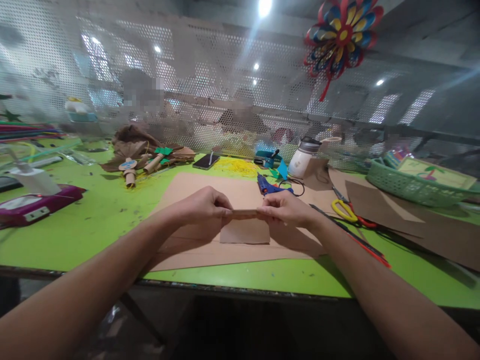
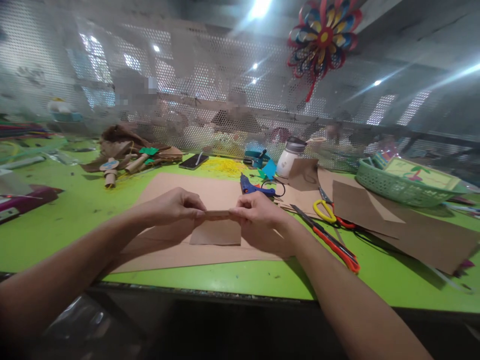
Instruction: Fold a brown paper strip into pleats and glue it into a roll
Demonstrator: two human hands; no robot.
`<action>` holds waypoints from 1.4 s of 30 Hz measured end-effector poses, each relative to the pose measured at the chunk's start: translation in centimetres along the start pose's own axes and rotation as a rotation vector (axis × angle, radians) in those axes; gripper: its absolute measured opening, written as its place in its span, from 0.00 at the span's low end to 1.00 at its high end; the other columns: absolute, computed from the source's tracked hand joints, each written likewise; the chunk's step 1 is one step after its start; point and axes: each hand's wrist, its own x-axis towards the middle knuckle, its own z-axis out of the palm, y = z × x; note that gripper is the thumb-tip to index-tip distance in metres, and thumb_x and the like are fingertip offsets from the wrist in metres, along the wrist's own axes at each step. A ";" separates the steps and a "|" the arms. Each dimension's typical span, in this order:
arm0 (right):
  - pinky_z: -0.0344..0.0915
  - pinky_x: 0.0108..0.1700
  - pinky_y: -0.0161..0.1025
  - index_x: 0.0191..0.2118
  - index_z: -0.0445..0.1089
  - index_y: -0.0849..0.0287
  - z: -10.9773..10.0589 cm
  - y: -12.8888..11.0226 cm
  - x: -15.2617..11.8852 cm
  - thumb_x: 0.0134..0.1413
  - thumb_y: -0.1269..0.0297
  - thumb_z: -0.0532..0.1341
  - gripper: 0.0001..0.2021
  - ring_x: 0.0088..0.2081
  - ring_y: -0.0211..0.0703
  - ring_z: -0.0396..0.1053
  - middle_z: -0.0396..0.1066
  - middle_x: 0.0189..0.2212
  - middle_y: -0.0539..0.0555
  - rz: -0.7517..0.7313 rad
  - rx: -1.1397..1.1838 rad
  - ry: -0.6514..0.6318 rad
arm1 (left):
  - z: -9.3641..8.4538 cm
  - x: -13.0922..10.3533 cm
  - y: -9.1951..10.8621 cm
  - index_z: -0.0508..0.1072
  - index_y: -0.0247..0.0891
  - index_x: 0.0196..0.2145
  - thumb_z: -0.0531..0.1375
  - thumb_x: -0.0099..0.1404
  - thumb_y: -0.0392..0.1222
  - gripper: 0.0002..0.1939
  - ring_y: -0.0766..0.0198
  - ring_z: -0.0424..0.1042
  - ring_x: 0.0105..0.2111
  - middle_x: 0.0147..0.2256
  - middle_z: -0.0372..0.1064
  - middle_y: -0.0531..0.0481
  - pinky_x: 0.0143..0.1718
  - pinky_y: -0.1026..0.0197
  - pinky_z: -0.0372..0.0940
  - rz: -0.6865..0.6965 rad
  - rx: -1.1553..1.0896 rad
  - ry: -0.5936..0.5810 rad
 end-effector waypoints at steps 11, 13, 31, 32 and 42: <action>0.58 0.27 0.32 0.30 0.71 0.63 0.2 0.0 -0.1 0.52 0.57 0.59 0.13 0.26 0.35 0.64 0.70 0.23 0.51 -0.045 -0.061 -0.059 | 0.4 0.0 -0.4 0.76 0.35 0.31 0.57 0.55 0.46 0.12 0.66 0.66 0.26 0.25 0.71 0.52 0.27 0.67 0.57 0.007 -0.190 -0.091; 0.55 0.25 0.32 0.27 0.71 0.63 0.3 -0.5 -0.2 0.53 0.57 0.58 0.14 0.22 0.34 0.61 0.67 0.19 0.49 -0.063 -0.104 -0.055 | 0.3 0.0 -0.1 0.76 0.35 0.30 0.57 0.55 0.46 0.13 0.66 0.66 0.26 0.25 0.70 0.52 0.27 0.67 0.57 0.030 -0.173 -0.101; 0.69 0.38 0.41 0.45 0.73 0.58 0.6 -3.6 -2.2 0.38 0.52 0.69 0.25 0.36 0.48 0.72 0.74 0.35 0.56 -0.153 0.480 -0.177 | 1.9 -0.8 1.0 0.72 0.35 0.32 0.65 0.53 0.39 0.09 0.70 0.64 0.25 0.27 0.68 0.53 0.29 0.66 0.60 0.026 -1.187 -0.366; 0.69 0.39 0.40 0.44 0.73 0.58 0.7 -3.9 -2.4 0.40 0.54 0.68 0.23 0.38 0.48 0.72 0.74 0.36 0.56 -0.183 0.459 -0.224 | 2.1 -1.0 1.1 0.72 0.34 0.33 0.66 0.52 0.38 0.09 0.71 0.64 0.24 0.26 0.68 0.53 0.28 0.66 0.60 0.012 -1.207 -0.397; 0.67 0.41 0.39 0.35 0.74 0.61 1.5 -2.9 -1.8 0.47 0.67 0.66 0.08 0.36 0.39 0.69 0.72 0.32 0.53 -0.329 0.510 -0.090 | 3.3 -1.3 1.1 0.74 0.33 0.35 0.62 0.57 0.41 0.10 0.63 0.70 0.33 0.35 0.73 0.46 0.39 0.59 0.64 -0.013 -1.253 -0.458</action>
